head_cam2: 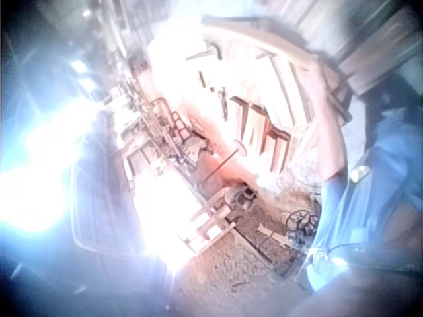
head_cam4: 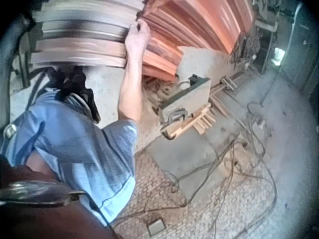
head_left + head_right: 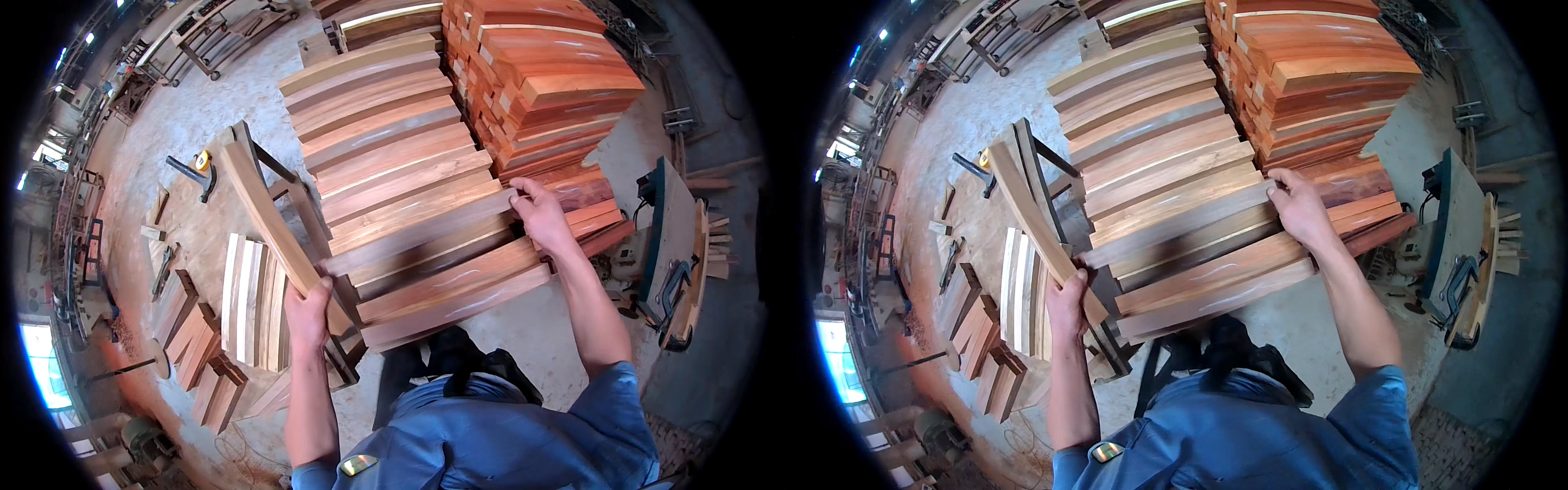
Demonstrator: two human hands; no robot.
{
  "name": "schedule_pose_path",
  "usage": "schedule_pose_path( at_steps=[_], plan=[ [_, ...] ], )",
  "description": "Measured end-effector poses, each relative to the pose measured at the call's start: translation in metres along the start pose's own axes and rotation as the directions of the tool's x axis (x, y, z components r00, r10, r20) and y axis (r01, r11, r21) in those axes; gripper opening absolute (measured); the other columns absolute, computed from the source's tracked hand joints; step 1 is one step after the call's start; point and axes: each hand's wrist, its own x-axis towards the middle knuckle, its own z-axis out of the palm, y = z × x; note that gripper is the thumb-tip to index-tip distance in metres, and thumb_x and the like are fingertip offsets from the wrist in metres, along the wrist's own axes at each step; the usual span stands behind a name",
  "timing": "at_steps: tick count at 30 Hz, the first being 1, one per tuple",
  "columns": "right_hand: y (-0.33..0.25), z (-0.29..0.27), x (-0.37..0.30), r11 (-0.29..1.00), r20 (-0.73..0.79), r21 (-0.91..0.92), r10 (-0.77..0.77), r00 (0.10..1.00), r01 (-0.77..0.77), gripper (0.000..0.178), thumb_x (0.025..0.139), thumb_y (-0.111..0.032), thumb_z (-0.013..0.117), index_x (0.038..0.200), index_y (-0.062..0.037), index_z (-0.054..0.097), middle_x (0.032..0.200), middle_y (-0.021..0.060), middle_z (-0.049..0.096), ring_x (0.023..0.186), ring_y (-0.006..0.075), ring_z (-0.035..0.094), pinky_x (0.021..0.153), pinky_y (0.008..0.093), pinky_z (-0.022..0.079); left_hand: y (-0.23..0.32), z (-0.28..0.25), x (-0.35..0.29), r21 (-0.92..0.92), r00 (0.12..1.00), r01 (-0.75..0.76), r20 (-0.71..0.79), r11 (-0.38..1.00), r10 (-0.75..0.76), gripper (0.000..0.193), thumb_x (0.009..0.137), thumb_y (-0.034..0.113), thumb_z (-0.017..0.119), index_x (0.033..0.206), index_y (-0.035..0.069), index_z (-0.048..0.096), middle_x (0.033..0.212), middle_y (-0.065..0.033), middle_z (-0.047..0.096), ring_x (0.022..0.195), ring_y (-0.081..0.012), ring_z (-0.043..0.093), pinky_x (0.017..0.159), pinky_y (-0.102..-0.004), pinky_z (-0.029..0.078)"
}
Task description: The person repeatedly picks up individual wooden planks from a workbench and stacks them onto a growing pile. The person handles the wood by hand, moving pieces from a scattered arrangement to a neat stack.
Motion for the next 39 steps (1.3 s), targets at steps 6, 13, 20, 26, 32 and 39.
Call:
schedule_pose_path(
  at_steps=[6, 13, 20, 26, 32, 39],
  plan=[
    [-0.010, -0.007, -0.010, 0.943, 0.105, -0.333, 0.029, 0.994, 0.007, 0.048, 0.092, -0.023, 0.064, 0.129, 0.0067, 0.058, 0.120, 0.0256, 0.067, 0.113, 0.0325, 0.065, 0.098, 0.0376, 0.048, -0.014, 0.003, -0.011, 0.205, 0.997, 0.051, 0.045, 0.977, -0.062, 0.045, 0.084, 0.013, 0.069, 0.126, -0.004, 0.060, 0.104, -0.0063, 0.065, 0.092, -0.0135, 0.060, 0.084, -0.0300, 0.049],
    [-0.014, -0.005, -0.014, 0.929, 0.155, -0.366, -0.002, 0.988, 0.059, 0.049, 0.092, -0.031, 0.064, 0.123, 0.0069, 0.061, 0.118, 0.0297, 0.064, 0.116, 0.0429, 0.060, 0.100, 0.0448, 0.046, -0.003, 0.009, -0.009, 0.348, 0.994, 0.086, 0.039, 0.934, -0.106, 0.032, 0.084, 0.012, 0.068, 0.112, -0.001, 0.063, 0.090, -0.0030, 0.063, 0.077, -0.0108, 0.057, 0.069, -0.0283, 0.048],
    [-0.038, -0.012, -0.006, 0.867, 0.171, -0.462, -0.117, 0.978, 0.184, 0.039, 0.091, -0.027, 0.064, 0.117, 0.0034, 0.064, 0.111, 0.0248, 0.067, 0.110, 0.0418, 0.061, 0.096, 0.0467, 0.048, 0.002, -0.001, -0.007, 0.391, 0.996, 0.039, 0.054, 0.920, -0.065, 0.025, 0.090, 0.013, 0.065, 0.110, -0.002, 0.060, 0.083, -0.0019, 0.060, 0.070, -0.0098, 0.058, 0.064, -0.0273, 0.050],
    [-0.057, 0.048, 0.036, 0.682, 0.245, -0.405, -0.560, 0.791, 0.609, 0.028, 0.087, -0.021, 0.068, 0.105, 0.0005, 0.066, 0.108, 0.0184, 0.065, 0.110, 0.0373, 0.060, 0.096, 0.0463, 0.048, 0.014, -0.015, -0.008, 0.311, 0.997, 0.063, 0.020, 0.948, -0.072, 0.032, 0.095, 0.028, 0.065, 0.108, -0.001, 0.059, 0.082, -0.0051, 0.062, 0.060, -0.0121, 0.059, 0.055, -0.0266, 0.050],
    [-0.051, 0.094, 0.093, 0.509, 0.539, -0.554, -0.383, 0.750, 0.658, 0.027, 0.085, -0.020, 0.069, 0.106, -0.0028, 0.066, 0.108, 0.0169, 0.065, 0.113, 0.0368, 0.058, 0.099, 0.0456, 0.047, 0.018, -0.036, -0.026, 0.011, 0.974, 0.219, -0.054, 0.976, -0.218, 0.048, 0.101, 0.048, 0.052, 0.107, 0.000, 0.057, 0.079, -0.0091, 0.061, 0.058, -0.0188, 0.062, 0.054, -0.0304, 0.051],
    [-0.112, 0.086, 0.091, 0.823, 0.626, -0.338, -0.165, 0.762, 0.456, 0.032, 0.094, -0.030, 0.062, 0.106, -0.0002, 0.065, 0.099, 0.0195, 0.068, 0.087, 0.0317, 0.067, 0.081, 0.0451, 0.054, 0.014, -0.066, -0.046, -0.171, 0.981, 0.171, -0.063, 0.970, -0.184, 0.056, 0.099, 0.055, 0.055, 0.116, 0.003, 0.054, 0.080, -0.0099, 0.062, 0.059, -0.0207, 0.063, 0.052, -0.0314, 0.053]
  ],
)
